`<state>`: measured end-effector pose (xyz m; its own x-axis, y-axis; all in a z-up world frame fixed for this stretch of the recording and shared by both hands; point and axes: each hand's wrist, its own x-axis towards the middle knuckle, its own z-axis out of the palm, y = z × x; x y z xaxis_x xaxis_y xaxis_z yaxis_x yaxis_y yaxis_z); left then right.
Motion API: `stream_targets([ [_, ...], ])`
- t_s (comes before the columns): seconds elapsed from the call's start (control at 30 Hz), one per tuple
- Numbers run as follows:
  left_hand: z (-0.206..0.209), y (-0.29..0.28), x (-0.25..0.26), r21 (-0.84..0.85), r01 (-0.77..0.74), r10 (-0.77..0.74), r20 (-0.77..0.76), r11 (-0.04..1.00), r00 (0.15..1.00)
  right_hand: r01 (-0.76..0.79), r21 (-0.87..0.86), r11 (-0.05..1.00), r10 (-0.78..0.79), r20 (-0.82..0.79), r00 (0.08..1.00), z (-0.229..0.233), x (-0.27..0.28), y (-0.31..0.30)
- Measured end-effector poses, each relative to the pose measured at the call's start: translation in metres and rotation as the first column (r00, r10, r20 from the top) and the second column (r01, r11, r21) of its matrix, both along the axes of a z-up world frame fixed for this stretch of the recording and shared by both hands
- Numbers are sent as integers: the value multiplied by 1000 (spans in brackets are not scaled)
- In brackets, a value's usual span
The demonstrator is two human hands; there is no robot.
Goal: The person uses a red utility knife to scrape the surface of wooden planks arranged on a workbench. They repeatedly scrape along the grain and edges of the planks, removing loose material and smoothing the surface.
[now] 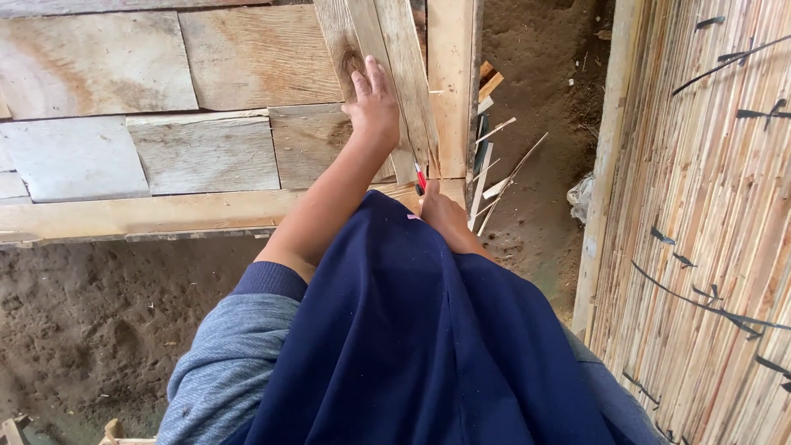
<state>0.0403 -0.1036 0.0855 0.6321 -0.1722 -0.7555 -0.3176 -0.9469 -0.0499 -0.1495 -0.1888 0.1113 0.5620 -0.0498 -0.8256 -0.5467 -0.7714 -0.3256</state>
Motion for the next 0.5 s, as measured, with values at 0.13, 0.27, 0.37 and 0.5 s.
stream_targets([
  [0.13,13,1,1,10,17,-16,-29,1000,999,-1,5,1000,1,-95,996,26,6,-1],
  [0.27,18,3,0,7,58,-58,-10,998,998,-111,-19,994,107,-149,983,38,4,-6],
  [0.37,20,9,0,12,92,-92,6,996,996,-122,-33,992,111,-231,967,69,15,-11],
  [0.5,20,14,0,-8,104,-104,29,994,994,36,-134,990,-33,21,999,47,19,-31],
])
